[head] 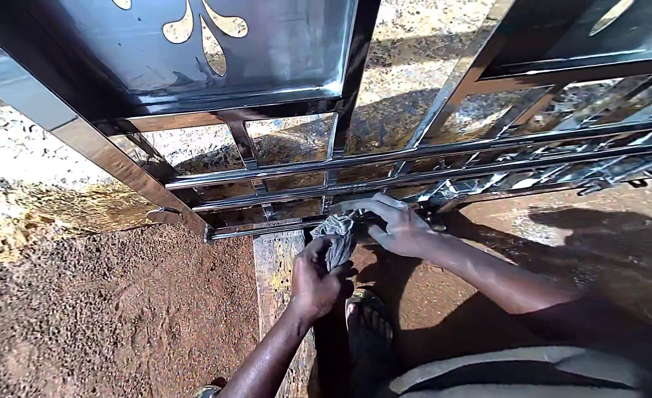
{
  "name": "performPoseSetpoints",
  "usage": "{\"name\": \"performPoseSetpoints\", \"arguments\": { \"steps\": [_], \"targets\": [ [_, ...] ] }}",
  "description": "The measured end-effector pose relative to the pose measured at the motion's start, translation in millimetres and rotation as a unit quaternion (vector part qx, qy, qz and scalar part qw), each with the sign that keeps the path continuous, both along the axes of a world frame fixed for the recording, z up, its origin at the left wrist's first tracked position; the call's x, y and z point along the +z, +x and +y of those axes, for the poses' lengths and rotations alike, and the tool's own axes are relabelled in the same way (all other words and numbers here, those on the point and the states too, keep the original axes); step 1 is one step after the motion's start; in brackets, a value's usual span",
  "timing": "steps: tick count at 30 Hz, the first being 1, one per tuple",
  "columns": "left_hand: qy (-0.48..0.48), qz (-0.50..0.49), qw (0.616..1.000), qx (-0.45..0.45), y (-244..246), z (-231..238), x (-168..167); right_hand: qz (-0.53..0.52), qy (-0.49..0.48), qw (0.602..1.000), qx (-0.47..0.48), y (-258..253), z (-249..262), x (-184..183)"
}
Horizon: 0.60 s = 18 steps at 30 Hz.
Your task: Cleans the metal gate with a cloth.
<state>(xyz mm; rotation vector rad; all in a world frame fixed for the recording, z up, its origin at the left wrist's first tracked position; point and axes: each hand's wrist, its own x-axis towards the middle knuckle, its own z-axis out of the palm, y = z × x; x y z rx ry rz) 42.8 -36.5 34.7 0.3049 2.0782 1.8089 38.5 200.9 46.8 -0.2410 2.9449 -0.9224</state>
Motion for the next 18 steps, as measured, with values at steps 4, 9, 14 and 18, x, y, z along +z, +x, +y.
{"name": "performPoseSetpoints", "arguments": {
  "steps": [4, 9, 14, 18],
  "targets": [
    [0.140, -0.070, 0.987, -0.031, 10.2, -3.9, 11.5, -0.203, -0.270, 0.938, -0.075, 38.3, -28.8, 26.3],
    [0.246, -0.161, 0.955, -0.037, 14.9, -1.6, 11.3, -0.269, -0.561, 0.770, -0.140, 88.7, -57.5, 2.3],
    [0.086, 0.028, 0.989, 0.118, -13.0, -12.3, 0.3, -0.208, -0.486, 0.826, -0.193, 97.4, -28.3, 14.0],
    [-0.077, 0.206, 0.969, 0.112, -29.9, -21.1, -13.0, -0.071, -0.524, 0.807, -0.264, 105.0, 25.4, 38.0]
  ]
}}
